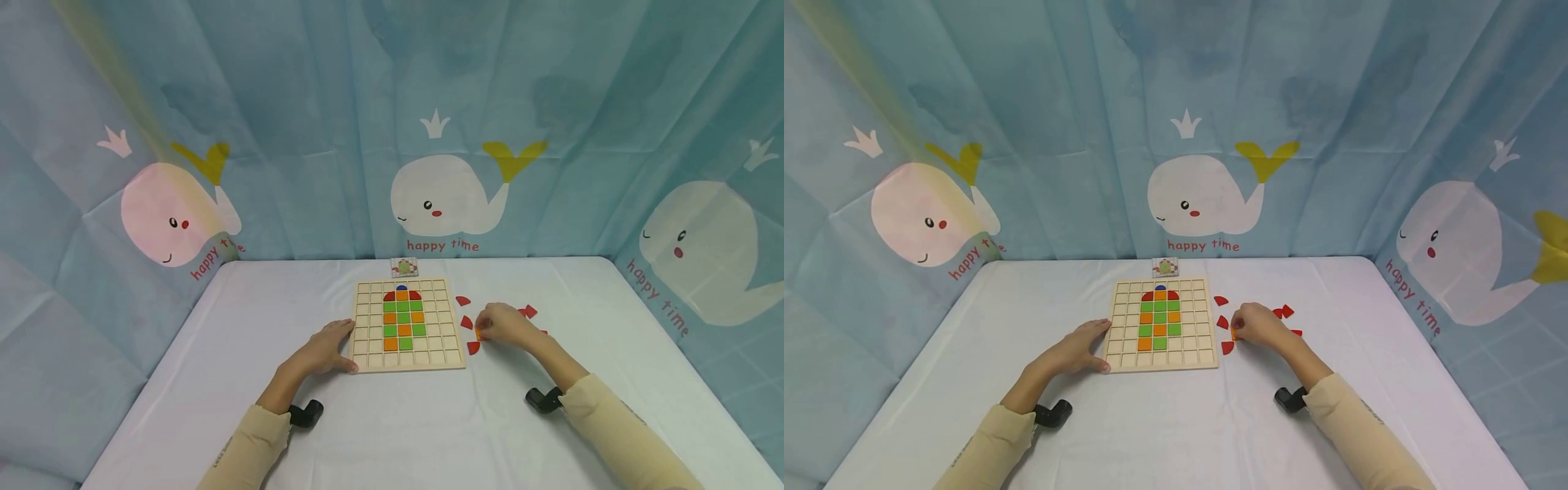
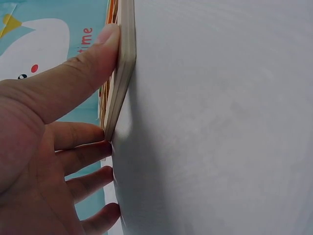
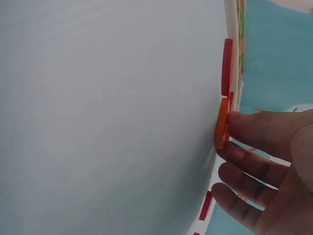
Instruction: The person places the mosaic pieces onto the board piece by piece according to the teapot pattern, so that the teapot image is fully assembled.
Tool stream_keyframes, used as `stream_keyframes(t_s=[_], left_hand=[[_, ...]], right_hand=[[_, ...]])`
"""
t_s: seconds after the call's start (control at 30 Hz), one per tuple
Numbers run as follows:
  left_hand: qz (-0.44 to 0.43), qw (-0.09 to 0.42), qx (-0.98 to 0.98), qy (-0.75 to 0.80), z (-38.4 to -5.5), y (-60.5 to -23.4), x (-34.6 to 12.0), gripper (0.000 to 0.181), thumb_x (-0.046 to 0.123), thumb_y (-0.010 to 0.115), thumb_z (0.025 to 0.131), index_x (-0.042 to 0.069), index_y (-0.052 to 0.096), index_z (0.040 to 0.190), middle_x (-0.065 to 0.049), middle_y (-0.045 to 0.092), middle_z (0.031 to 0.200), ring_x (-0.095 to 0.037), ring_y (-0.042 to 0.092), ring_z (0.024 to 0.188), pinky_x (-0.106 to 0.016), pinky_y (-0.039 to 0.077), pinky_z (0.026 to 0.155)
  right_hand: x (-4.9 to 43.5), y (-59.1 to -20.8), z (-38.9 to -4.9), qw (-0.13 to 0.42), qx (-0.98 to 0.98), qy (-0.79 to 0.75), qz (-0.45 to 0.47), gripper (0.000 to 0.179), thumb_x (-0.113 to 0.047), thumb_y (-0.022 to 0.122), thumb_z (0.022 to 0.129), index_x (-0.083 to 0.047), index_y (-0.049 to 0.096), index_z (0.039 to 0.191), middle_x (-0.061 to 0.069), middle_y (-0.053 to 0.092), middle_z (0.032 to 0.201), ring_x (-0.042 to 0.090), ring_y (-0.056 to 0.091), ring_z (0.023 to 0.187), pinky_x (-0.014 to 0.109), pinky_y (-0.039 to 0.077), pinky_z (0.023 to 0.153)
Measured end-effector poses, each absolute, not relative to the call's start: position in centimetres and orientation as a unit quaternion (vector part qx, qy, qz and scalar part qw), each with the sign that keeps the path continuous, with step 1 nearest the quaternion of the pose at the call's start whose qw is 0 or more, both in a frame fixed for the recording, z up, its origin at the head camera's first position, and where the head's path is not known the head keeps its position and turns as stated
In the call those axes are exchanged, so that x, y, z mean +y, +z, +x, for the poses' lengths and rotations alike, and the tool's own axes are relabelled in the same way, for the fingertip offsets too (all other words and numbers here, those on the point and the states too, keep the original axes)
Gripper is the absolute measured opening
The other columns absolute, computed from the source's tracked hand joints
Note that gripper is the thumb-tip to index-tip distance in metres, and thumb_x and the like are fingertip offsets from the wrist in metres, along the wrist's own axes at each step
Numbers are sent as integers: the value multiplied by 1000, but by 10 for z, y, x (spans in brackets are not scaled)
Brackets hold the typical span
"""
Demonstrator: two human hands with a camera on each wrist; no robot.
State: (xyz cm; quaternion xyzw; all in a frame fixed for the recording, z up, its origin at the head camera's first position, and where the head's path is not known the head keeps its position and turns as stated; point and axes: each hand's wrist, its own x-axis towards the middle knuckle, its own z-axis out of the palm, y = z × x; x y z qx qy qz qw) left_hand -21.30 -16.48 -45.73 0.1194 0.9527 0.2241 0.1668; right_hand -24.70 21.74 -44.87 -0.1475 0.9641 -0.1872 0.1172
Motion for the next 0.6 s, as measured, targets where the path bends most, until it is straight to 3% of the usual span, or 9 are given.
stream_keyframes(t_s=[0.6], left_hand=[[117, 169, 952, 226, -212, -457, -165, 100, 29, 87, 68, 4, 35, 150, -17, 32, 157, -39, 25, 147, -63, 25, 114]], right_hand=[[221, -449, -240, 114, 966, -171, -159, 20, -11, 78, 80, -6, 75, 99, 2, 64, 91, 15, 55, 81, 34, 56, 80]])
